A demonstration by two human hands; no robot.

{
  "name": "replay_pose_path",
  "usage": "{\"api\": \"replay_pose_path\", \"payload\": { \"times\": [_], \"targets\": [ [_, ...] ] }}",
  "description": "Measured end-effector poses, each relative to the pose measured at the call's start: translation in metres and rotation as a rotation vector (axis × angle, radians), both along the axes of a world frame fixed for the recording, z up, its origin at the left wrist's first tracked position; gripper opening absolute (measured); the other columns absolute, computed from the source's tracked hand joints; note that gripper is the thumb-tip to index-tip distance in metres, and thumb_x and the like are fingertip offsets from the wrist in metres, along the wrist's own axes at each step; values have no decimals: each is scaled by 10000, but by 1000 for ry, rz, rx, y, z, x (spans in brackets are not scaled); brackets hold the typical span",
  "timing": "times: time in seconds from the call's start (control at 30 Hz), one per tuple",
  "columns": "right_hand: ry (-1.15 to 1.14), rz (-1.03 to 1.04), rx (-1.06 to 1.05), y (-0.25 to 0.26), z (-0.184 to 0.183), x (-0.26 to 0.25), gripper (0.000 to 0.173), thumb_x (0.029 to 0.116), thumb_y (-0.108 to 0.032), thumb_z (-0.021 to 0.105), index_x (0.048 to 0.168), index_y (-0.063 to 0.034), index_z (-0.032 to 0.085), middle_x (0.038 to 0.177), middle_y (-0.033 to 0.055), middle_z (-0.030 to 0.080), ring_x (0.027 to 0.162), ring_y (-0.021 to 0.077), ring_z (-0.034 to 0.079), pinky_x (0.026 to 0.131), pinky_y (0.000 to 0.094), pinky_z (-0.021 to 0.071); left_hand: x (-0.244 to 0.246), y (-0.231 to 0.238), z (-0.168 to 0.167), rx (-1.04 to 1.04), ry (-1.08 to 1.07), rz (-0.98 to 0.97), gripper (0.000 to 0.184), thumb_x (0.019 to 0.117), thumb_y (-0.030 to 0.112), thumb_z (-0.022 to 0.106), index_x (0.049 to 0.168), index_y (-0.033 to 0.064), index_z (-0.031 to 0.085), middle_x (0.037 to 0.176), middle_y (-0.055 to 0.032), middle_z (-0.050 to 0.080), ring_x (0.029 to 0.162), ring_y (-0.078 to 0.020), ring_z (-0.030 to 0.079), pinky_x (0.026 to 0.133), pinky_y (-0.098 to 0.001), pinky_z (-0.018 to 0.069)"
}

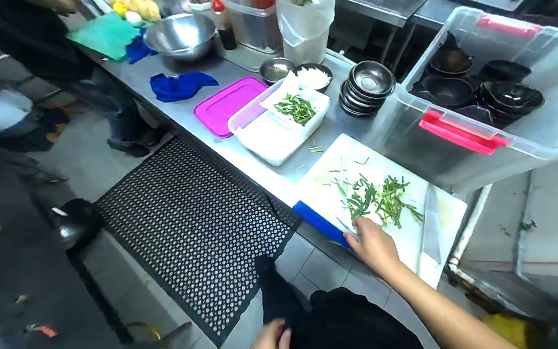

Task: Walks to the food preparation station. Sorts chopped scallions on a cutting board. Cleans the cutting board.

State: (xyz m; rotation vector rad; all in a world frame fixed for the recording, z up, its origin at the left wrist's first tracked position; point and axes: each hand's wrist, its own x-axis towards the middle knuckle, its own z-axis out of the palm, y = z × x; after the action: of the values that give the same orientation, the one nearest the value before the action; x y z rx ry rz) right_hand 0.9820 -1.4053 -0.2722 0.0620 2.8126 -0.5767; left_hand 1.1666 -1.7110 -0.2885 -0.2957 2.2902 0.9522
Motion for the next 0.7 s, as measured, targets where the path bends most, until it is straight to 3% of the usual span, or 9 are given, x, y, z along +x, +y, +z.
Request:
{"api": "replay_pose_path", "payload": {
  "times": [0.07,0.1,0.17,0.23,0.37,0.43,0.53,0.63,0.7],
  "targets": [
    [75,16,48,-7,-11,-5,439,987,-437,637,1321,-151,641,1161,122,679,954,309,705,771,531,598,-73,22,-28,262,72,10,407,1011,300,606,1338,60,636,1259,-126,682,1152,-232,670,1027,-442,541],
    [101,12,73,-12,-19,-5,402,986,-433,640,1288,-169,668,1132,116,678,924,302,704,740,523,601,-106,36,-39,510,-55,69,453,1004,253,629,1405,50,570,1315,-118,650,1154,-201,666,1001,-384,561],
    [141,-4,92,-13,-27,-6,312,985,-428,646,1174,-189,714,1047,85,670,868,262,692,697,492,601,-154,69,-61,932,-491,273,522,1010,148,608,1487,33,431,1361,-176,603,1125,-276,680,947,-424,587],
    [184,-40,33,-14,-31,0,238,990,-385,656,1055,-171,738,1002,62,669,873,226,679,736,467,600,-183,91,-78,1078,-686,292,475,996,60,545,1456,-2,445,1354,-200,601,1128,-297,671,960,-434,572],
    [280,-305,-199,-34,-20,43,207,1000,-287,649,1000,-96,727,991,48,651,823,141,642,723,345,595,-212,97,-48,1160,-789,145,299,1032,49,455,1298,-37,561,1204,-182,679,1022,-263,701,917,-415,577],
    [275,-432,-253,-59,-4,66,250,1005,-294,627,1016,-68,732,974,63,680,834,144,662,751,338,596,-216,82,-23,1257,-825,122,341,1035,77,441,1345,-23,542,1226,-190,666,1056,-283,684,942,-452,562],
    [238,-439,-240,-91,6,83,288,1031,-334,589,1062,-94,743,983,57,719,870,147,701,788,354,614,-221,68,6,1319,-909,127,397,1070,173,408,1422,7,483,1307,-181,628,1160,-274,640,1025,-459,517],
    [244,-426,-237,-94,10,65,332,1041,-394,568,1093,-125,756,970,34,728,863,138,705,775,354,615,-238,72,19,1089,-932,276,301,1088,211,440,1250,1,583,1090,-150,689,995,-254,689,928,-435,566],
    [308,-490,-214,-76,14,47,316,1035,-370,572,1062,-114,755,934,24,722,818,125,694,742,335,611,-251,77,18,936,-894,335,267,1086,243,443,1105,42,616,909,-92,668,819,-217,678,796,-398,587]
  ]
}}
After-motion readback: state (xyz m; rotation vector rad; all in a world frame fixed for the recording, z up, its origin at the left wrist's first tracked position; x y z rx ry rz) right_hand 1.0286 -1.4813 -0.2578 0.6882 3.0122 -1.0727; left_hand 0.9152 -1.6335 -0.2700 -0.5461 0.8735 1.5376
